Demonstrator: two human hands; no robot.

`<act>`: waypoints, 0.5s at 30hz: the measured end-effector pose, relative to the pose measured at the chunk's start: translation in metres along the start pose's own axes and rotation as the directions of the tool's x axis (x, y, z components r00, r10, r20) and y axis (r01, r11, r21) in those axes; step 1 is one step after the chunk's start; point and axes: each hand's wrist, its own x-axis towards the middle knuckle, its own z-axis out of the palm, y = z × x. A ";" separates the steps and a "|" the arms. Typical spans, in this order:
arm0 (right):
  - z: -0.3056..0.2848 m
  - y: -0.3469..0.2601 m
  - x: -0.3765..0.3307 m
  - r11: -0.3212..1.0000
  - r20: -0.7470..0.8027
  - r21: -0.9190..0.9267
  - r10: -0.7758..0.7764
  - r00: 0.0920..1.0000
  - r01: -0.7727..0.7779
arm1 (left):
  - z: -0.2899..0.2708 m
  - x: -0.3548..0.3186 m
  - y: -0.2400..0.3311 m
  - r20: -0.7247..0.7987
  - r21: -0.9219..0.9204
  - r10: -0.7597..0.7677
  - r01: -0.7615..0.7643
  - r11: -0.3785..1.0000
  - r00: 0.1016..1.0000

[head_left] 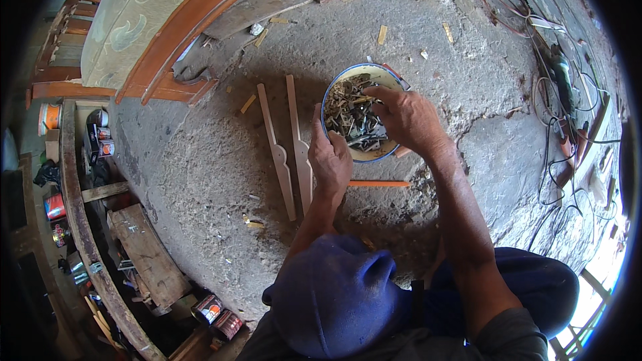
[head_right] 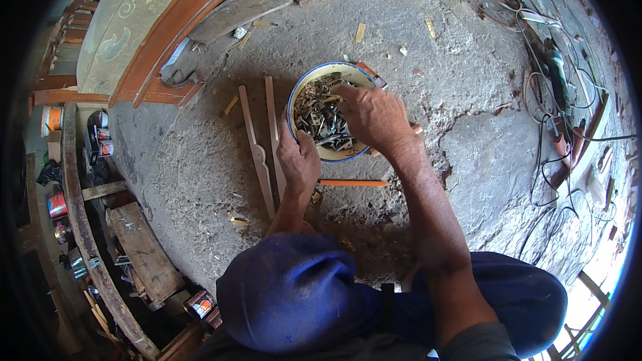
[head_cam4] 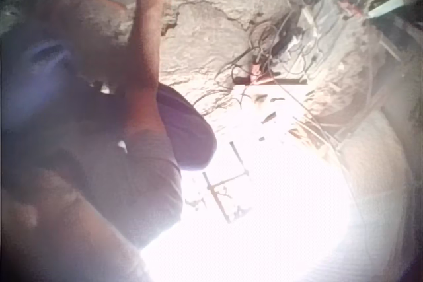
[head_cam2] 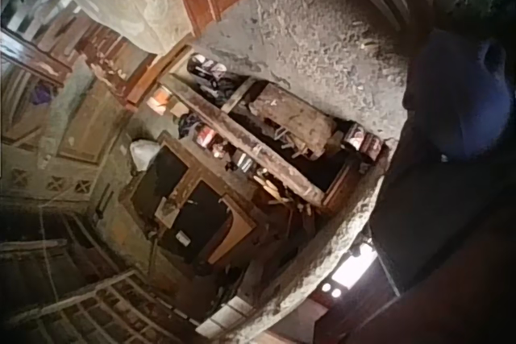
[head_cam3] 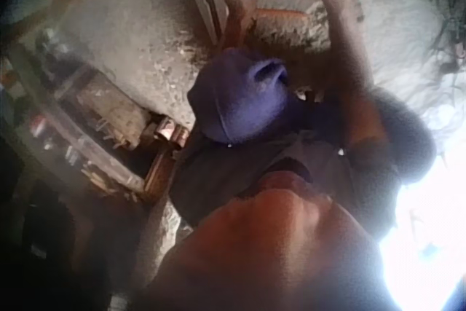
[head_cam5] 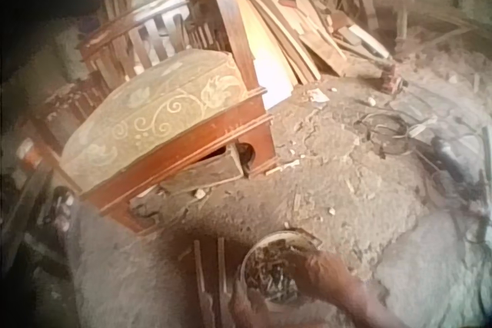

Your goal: The person retrieves wooden pieces and a pencil, then sits on the floor to mark and align the pieces. They select nails from a container and insert them into pre-drilled holes in the wooden parts, assembling them by hand.

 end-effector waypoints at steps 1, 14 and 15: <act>0.004 -0.003 -0.001 1.000 -0.027 0.010 -0.016 1.000 0.016 | 0.000 -0.001 0.001 0.010 -0.001 -0.011 0.011 1.000 1.000; 0.038 -0.007 -0.008 0.985 0.077 0.092 -0.151 0.986 0.143 | -0.004 -0.003 0.008 0.007 -0.054 -0.029 0.029 0.998 1.000; 0.036 -0.005 -0.008 0.985 0.077 0.106 -0.145 0.987 0.136 | -0.004 -0.003 0.009 0.012 -0.048 -0.054 0.055 0.997 0.998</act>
